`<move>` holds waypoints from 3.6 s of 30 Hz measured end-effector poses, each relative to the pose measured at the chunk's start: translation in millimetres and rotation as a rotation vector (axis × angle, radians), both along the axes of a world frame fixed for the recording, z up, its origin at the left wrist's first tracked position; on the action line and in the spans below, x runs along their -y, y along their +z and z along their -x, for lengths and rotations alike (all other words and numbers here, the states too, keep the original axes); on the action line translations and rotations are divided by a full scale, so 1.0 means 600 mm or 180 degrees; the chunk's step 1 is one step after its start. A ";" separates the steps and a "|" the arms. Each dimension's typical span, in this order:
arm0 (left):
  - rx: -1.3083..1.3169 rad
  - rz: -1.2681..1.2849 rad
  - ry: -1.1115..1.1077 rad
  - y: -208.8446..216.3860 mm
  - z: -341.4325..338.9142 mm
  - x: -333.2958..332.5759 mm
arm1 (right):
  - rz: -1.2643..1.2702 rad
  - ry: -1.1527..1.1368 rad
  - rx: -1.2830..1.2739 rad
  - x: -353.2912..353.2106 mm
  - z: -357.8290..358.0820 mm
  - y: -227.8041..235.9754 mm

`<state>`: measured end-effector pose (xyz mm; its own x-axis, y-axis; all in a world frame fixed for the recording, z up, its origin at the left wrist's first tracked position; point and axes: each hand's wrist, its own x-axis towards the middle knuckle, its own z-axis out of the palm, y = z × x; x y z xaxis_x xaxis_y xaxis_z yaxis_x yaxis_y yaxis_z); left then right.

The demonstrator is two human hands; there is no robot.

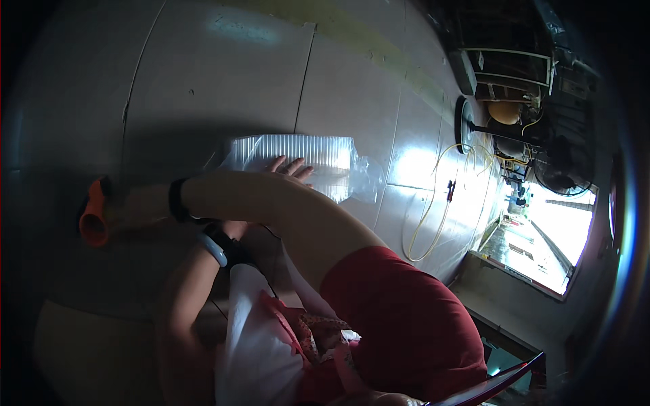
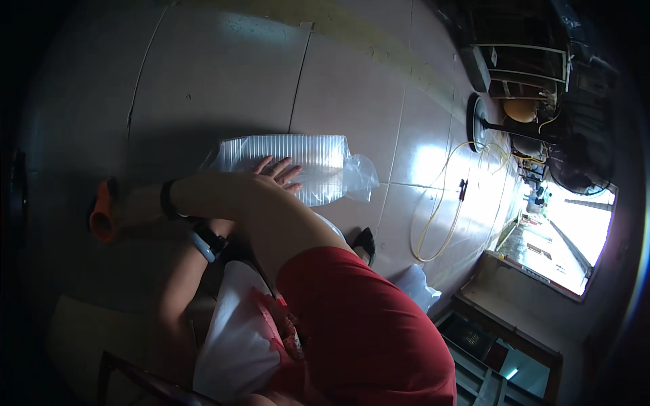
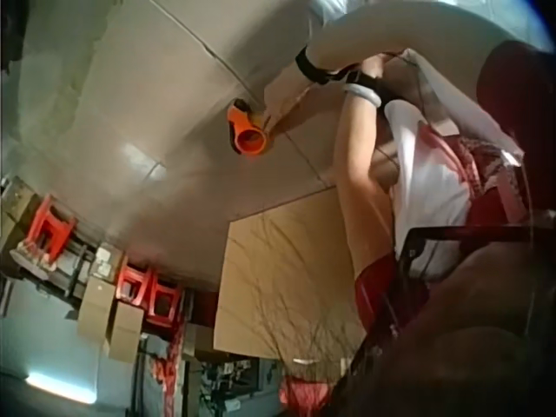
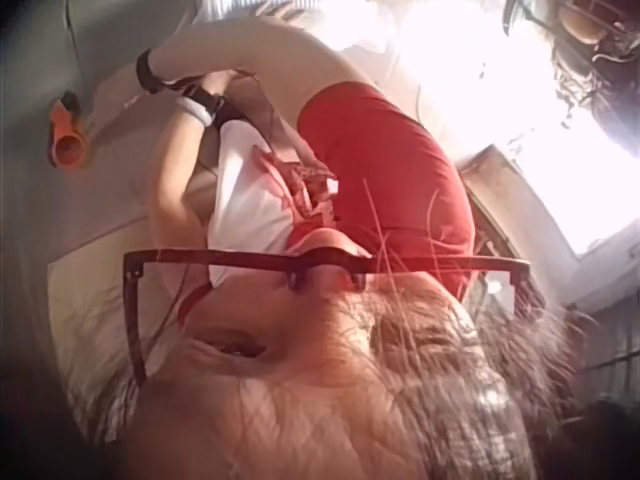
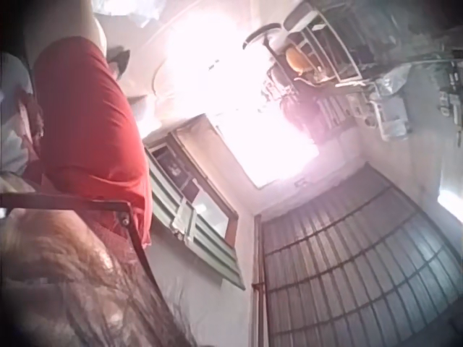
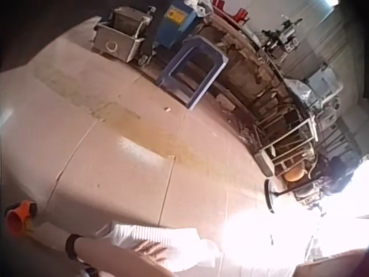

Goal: Packing stacks of clear plastic lids into a large plastic bag and sealing it with a tape dispenser.

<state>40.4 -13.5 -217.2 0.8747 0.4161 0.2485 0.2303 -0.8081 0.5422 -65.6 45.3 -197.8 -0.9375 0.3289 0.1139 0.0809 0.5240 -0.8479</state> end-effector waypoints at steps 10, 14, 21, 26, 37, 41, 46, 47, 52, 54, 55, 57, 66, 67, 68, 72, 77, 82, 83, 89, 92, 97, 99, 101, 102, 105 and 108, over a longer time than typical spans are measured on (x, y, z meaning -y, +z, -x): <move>0.0133 -0.0030 0.0148 0.009 -0.001 -0.002 | 0.0009 0.0118 -0.0170 0.038 0.044 -0.051; 0.0206 -0.0032 0.0268 0.015 0.012 0.008 | 0.0525 -0.0129 0.0639 0.029 0.050 -0.031; 0.0114 0.0029 0.0296 0.013 0.028 0.019 | -0.0561 0.0266 0.2538 -0.049 0.053 0.063; 0.0203 0.0001 0.0217 0.023 0.018 0.013 | -0.1538 0.0394 0.2378 -0.011 0.039 0.014; -0.0106 0.0038 0.0013 0.014 0.042 0.003 | 0.3268 -0.2533 -0.0679 -0.053 -0.192 0.141; -0.0110 0.0054 -0.0151 0.001 0.027 -0.001 | 0.3421 -0.2608 -0.1608 0.032 -0.420 0.282; -0.0471 -0.0201 -0.0199 0.009 0.034 -0.023 | 0.2450 -0.4028 -0.0503 0.172 -0.540 0.282; -0.0520 -0.0252 -0.0220 0.007 0.032 -0.024 | 0.2549 -0.4246 -0.0764 0.200 -0.542 0.256; -0.0802 -0.0348 -0.0364 0.020 0.039 -0.019 | 0.2731 -0.4634 -0.1476 0.256 -0.521 0.142; -0.0826 -0.0486 -0.0227 0.025 0.043 -0.016 | 0.2792 -0.4763 -0.1578 0.262 -0.517 0.104; -0.0879 -0.0481 -0.0263 0.025 0.043 -0.016 | 0.2838 -0.4773 -0.1630 0.269 -0.520 0.092; -0.0789 -0.0246 -0.0281 0.037 0.045 -0.018 | 0.2936 -0.4735 -0.1588 0.274 -0.522 0.075; -0.0488 -0.0074 -0.0474 0.067 -0.008 -0.045 | 0.3092 -0.4585 -0.1836 0.273 -0.520 0.073; -0.0156 0.0097 -0.0613 0.050 -0.004 -0.046 | 0.3123 -0.4558 -0.1865 0.272 -0.514 0.078; -0.0391 0.0070 -0.0568 0.051 -0.006 -0.044 | 0.3104 -0.4600 -0.1992 0.270 -0.513 0.085; -0.0327 0.0030 -0.0567 0.061 0.000 -0.047 | 0.3015 -0.4582 -0.2259 0.262 -0.507 0.108; 0.0096 0.1189 0.0011 0.071 -0.015 -0.055 | 0.2826 -0.4713 -0.1824 0.259 -0.506 0.067; 0.0773 0.3683 0.1294 0.118 -0.074 -0.120 | 0.2973 -0.4576 -0.1970 0.265 -0.500 0.072; 0.0416 0.4113 0.1370 0.116 -0.092 -0.136 | 0.2972 -0.4576 -0.1962 0.266 -0.500 0.072; -0.0445 0.4719 0.0865 0.097 -0.122 -0.187 | 0.2981 -0.4446 -0.1763 0.266 -0.506 0.066; -0.0437 0.4856 0.0573 0.086 -0.112 -0.202 | 0.2863 -0.4511 -0.1683 0.265 -0.505 0.072; -0.0515 0.4725 0.0421 0.098 -0.123 -0.202 | 0.2847 -0.4442 -0.1756 0.263 -0.508 0.082; -0.0219 0.4254 0.0518 0.098 -0.128 -0.201 | 0.2843 -0.4473 -0.1836 0.264 -0.505 0.071; -0.0121 0.4093 0.0629 0.100 -0.134 -0.195 | 0.2680 -0.4393 -0.1596 0.265 -0.505 0.069; -0.0048 0.3792 0.0720 0.101 -0.138 -0.193 | 0.2695 -0.4364 -0.1612 0.266 -0.506 0.071; -0.0017 0.3399 0.0788 0.101 -0.150 -0.196 | 0.3130 -0.4431 -0.1827 0.269 -0.505 0.083; 0.0048 0.3228 0.0957 0.089 -0.154 -0.199 | 0.3111 -0.4799 -0.1926 0.282 -0.493 0.102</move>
